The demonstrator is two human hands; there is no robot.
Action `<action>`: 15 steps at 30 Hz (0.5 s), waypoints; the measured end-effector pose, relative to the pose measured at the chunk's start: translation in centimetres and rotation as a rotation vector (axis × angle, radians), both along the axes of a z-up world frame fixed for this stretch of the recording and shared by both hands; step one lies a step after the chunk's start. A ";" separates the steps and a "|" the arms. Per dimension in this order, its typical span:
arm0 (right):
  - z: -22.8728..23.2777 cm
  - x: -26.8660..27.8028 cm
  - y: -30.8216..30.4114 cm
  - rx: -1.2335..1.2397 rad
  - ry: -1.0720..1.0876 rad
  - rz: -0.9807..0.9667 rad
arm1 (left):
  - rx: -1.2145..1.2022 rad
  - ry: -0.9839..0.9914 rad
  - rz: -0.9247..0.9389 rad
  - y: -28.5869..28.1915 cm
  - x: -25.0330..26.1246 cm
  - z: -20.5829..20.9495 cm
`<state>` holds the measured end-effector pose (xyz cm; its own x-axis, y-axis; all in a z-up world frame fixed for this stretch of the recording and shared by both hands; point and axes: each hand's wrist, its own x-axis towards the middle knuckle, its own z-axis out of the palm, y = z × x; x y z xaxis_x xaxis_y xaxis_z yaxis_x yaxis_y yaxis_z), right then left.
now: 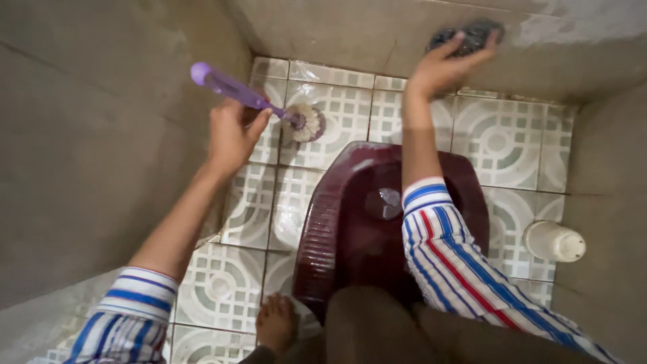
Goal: The person scrubs the floor tiles and the maroon squat toilet using a steel wool pad and a purple toilet brush. They clean the rim, interior, and surrounding floor area.
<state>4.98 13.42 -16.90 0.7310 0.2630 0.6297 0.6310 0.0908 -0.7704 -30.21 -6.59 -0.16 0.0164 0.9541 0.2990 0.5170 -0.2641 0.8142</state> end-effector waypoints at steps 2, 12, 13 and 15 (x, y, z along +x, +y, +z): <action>-1.1 -2.4 -1.1 -0.091 -0.154 0.114 | -0.002 0.010 -0.013 0.6 -0.1 -0.3; 4.7 6.3 -5.0 -0.362 -1.377 0.916 | -0.010 0.048 -0.022 0.5 -0.5 -0.9; 6.1 7.1 -5.2 -0.352 -1.338 0.939 | -0.021 0.004 -0.035 -0.2 -0.2 -1.3; 8.9 6.8 -3.7 -0.164 -1.296 0.531 | 0.000 -0.055 -0.076 0.5 -0.2 -0.8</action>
